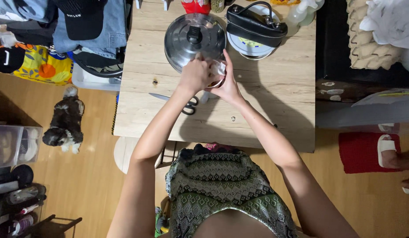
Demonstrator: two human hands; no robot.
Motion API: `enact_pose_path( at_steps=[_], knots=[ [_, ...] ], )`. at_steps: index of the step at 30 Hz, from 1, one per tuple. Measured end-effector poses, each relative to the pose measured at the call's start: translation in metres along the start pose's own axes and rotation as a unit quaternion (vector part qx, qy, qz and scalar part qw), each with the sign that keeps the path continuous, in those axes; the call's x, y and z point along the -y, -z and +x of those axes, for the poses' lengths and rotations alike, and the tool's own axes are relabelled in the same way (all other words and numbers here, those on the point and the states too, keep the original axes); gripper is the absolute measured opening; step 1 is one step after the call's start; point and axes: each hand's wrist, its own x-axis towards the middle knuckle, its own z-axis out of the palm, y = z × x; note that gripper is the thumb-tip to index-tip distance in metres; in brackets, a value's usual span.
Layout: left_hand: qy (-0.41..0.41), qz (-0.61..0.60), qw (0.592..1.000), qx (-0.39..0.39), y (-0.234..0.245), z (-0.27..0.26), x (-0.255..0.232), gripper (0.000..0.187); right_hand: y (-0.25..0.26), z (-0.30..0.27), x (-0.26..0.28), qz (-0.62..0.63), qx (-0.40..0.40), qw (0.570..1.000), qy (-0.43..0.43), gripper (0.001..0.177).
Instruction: The person cuts open coffee packets with shears, empties them into a bowl, and places the empty packets into a cup. They then cut open a small white packet, place it into the cup, and pick up the cup and a mug.
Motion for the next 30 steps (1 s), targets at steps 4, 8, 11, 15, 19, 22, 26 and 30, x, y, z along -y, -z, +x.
enact_pose_path(
  at_steps=[4, 8, 11, 15, 19, 22, 26, 30],
  knots=[
    [-0.087, 0.050, 0.983, -0.154, -0.017, 0.000, 0.004, 0.054, 0.001, 0.000, -0.008, 0.109, 0.026, 0.993, -0.043, 0.138],
    [0.023, -0.152, 0.960, -0.235, -0.023, -0.002, -0.009, 0.049, 0.000, 0.004, -0.007, 0.015, -0.008, 0.999, 0.039, 0.140],
    [0.030, -0.345, 0.911, -0.223, -0.024, -0.005, -0.015, 0.046, 0.000, 0.002, -0.004, 0.037, -0.005, 0.999, 0.007, 0.137],
    [0.016, -0.296, 0.930, -0.218, -0.034, -0.008, -0.019, 0.040, -0.003, 0.003, -0.011, 0.059, 0.004, 0.998, 0.027, 0.130],
    [-0.034, -0.206, 0.951, -0.228, -0.036, -0.010, -0.020, 0.036, -0.003, 0.002, -0.016, 0.053, -0.003, 0.998, 0.017, 0.122],
    [-0.031, -0.223, 0.946, -0.232, -0.027, -0.010, -0.017, 0.031, 0.002, 0.002, -0.008, 0.027, -0.005, 0.999, 0.028, 0.130],
    [-0.028, -0.285, 0.926, -0.246, -0.016, -0.017, -0.016, 0.028, 0.004, 0.004, 0.001, 0.030, -0.003, 0.999, 0.013, 0.134],
    [-0.073, -0.336, 0.907, -0.242, -0.011, -0.018, -0.019, 0.034, 0.002, 0.006, 0.007, 0.020, 0.002, 0.999, 0.043, 0.134]
  ],
)
